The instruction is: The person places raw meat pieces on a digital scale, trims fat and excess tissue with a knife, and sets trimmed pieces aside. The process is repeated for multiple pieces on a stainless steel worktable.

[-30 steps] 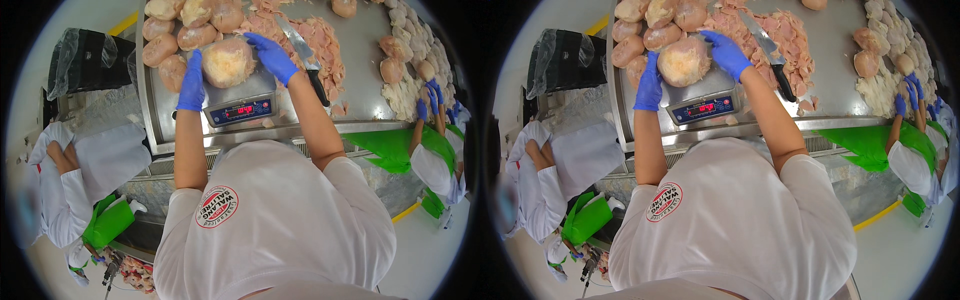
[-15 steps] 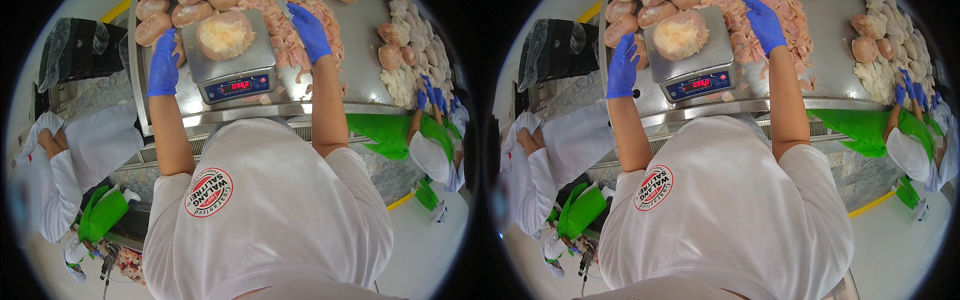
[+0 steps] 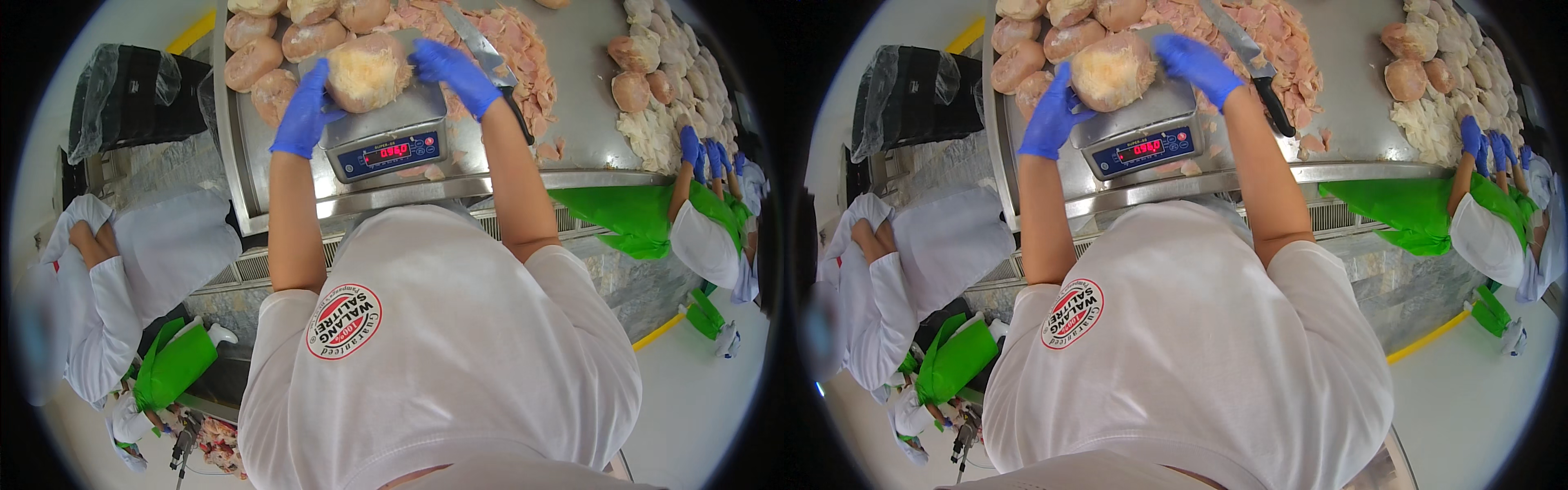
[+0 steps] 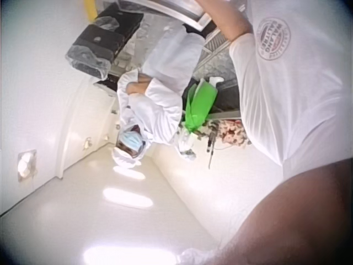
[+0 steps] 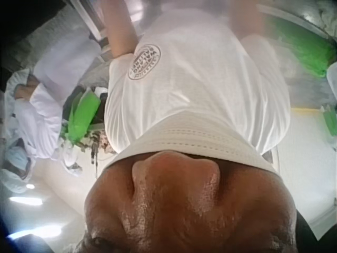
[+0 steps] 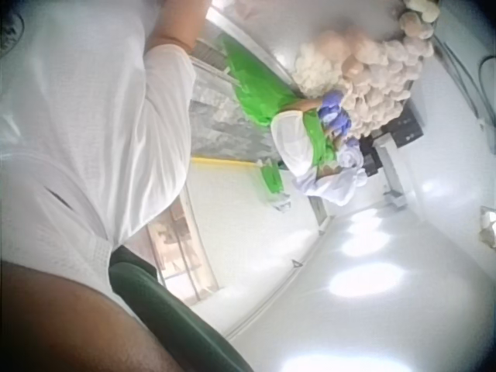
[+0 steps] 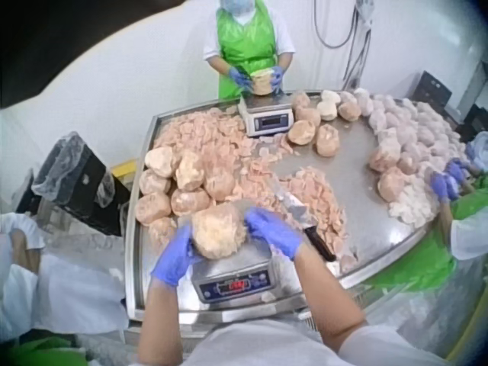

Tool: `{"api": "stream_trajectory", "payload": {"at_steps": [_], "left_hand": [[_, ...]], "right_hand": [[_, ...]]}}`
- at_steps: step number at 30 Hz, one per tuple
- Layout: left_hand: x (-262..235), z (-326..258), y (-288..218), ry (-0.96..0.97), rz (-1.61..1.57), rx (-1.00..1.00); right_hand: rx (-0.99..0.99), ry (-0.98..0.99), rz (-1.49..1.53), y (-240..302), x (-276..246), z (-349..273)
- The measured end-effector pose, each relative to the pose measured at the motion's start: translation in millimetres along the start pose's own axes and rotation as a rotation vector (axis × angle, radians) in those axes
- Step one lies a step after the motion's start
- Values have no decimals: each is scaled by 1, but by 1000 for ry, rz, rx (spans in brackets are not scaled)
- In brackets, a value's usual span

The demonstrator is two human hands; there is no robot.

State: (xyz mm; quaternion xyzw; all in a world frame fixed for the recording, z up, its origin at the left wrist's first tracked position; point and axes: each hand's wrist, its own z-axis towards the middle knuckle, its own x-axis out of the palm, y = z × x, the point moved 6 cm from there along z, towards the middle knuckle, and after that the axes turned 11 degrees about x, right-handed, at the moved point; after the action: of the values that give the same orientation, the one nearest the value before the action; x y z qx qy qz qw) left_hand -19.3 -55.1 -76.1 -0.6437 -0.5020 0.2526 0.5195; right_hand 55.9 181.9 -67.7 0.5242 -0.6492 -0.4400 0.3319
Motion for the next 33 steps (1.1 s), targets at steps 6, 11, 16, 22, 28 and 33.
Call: {"api": "stream_trajectory", "payload": {"at_steps": [6,11,16,22,28,33], "left_hand": [[21,5,-12,4,216,54],[16,8,-9,46,211,129],[17,-3,-6,-34,108,282],[32,-11,3,142,-628,-151],[14,-25,66,235,-582,-445],[-52,-18,20,-140,384,111]], "right_hand": [[-102,-4,-36,-1,25,-3],[-42,18,152,-26,11,11],[-108,20,65,-10,14,-7],[-378,-17,-97,40,31,-36],[-426,92,-173,54,46,-27],[-345,155,-115,30,51,-28]]}}
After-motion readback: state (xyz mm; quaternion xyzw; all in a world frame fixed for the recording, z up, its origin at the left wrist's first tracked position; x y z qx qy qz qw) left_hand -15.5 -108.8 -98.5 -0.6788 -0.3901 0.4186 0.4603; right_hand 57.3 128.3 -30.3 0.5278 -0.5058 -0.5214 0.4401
